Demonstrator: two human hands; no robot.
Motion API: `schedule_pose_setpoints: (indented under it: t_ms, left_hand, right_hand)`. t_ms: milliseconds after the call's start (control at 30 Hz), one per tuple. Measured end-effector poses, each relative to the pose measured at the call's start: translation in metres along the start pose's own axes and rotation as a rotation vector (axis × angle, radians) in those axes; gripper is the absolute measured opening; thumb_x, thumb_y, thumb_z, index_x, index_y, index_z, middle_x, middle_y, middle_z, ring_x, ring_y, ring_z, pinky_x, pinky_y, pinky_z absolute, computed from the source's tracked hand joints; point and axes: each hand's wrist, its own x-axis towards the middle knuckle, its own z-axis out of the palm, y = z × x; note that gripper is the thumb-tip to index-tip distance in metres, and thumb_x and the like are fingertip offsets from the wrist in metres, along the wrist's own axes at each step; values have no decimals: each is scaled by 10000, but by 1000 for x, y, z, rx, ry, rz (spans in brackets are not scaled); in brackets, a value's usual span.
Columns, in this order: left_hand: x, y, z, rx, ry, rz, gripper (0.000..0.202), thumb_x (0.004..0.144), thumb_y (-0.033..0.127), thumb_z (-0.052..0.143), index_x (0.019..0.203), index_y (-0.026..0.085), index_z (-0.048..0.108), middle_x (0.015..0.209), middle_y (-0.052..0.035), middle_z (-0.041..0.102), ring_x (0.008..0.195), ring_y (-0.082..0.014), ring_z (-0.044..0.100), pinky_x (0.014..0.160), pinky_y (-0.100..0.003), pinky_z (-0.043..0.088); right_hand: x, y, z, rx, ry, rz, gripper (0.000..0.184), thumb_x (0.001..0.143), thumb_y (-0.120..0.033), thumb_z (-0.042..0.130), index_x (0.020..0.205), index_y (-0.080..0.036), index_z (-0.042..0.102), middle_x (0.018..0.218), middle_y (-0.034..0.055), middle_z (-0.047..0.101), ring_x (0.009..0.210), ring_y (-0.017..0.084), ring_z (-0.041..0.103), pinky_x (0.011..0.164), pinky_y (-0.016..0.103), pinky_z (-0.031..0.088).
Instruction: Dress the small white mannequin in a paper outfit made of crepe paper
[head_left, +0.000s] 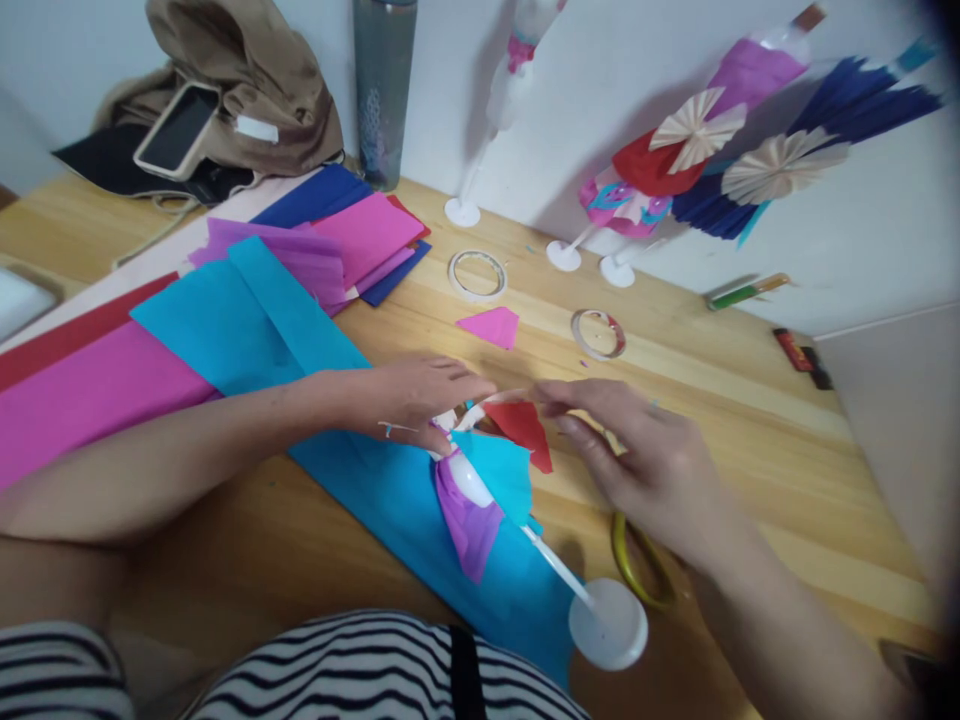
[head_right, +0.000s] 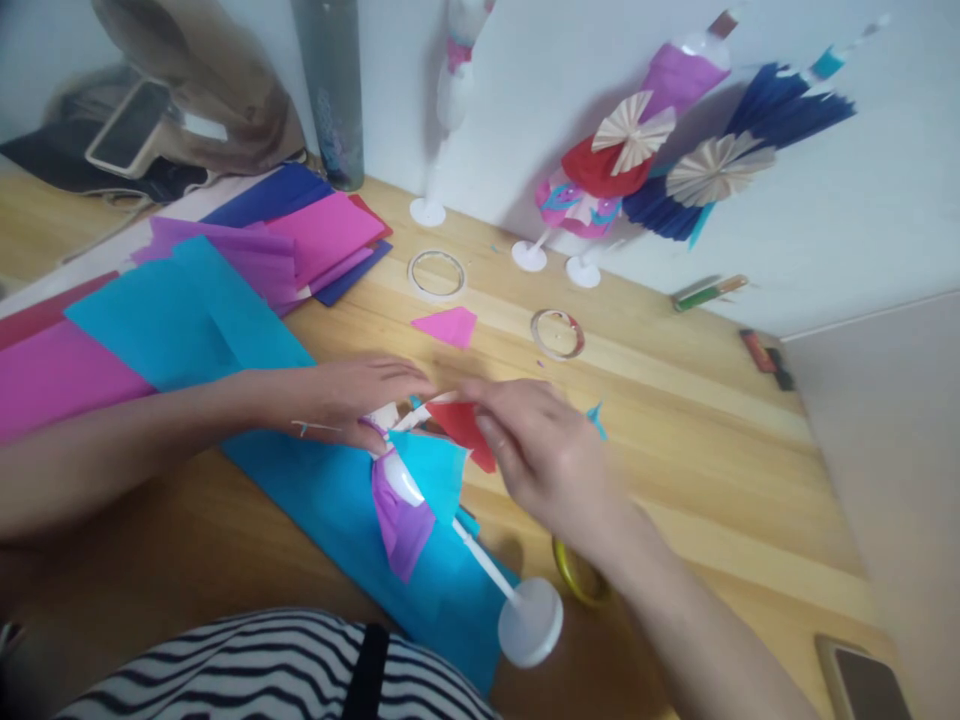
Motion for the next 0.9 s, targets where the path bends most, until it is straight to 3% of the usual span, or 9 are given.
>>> schedule_pose_setpoints:
  t_ms: [100,233,367,500,633,900]
  left_hand:
    - [0,-2,0,29,-45,21,627,840,335,787,1382,156,530,1357,-142,642,1281,-317,576,1026,-392,468]
    - [-1,-3,1,30,-52,5,652,873,361,760,1428,150,489,1365,-139,630,1283,-311,566,1051,-395,438]
    - [-1,0,-1,7,-41,32,661,881,350,744,1453,169,466,1336,-122,646,1255,-301,578,1022,-377,444]
    - [0,1,-2,13,-64,2,582,869,331,752,1372,144,527,1305,-129,660,1235,-306,586,1007,-381,449]
    - [1,1,-2,2,-65,-3,693,859,343,765,1451,172,448,1355,-132,637,1292,-306,565,1046,-395,436]
    - [-1,5,-5,10,-72,-28,676,871,304,772,1437,105,461,1424,-182,592,1340,-316,536,1103,-408,417]
  right_hand:
    - [-8,18,-2,-49,-46,21,178,982,-137,535,1062,-218,672,909,78,760,811,236,735,716,381,600]
    - [-21,26,11,-88,-232,29,139,938,-194,622,1070,-184,665,1009,135,723,868,273,713,711,401,598]
    - [-29,23,26,-203,-307,20,143,897,-212,637,1034,-173,652,1002,135,680,883,284,667,729,425,587]
    - [-28,23,32,-226,-277,-24,142,875,-137,598,983,-206,659,1011,126,703,894,274,664,738,398,566]
    - [-24,23,29,-174,-244,75,164,916,-130,524,891,-194,673,923,99,732,795,230,694,665,343,552]
    - [-15,22,17,-77,-9,188,165,917,-169,537,868,-197,693,665,21,701,544,179,648,510,288,474]
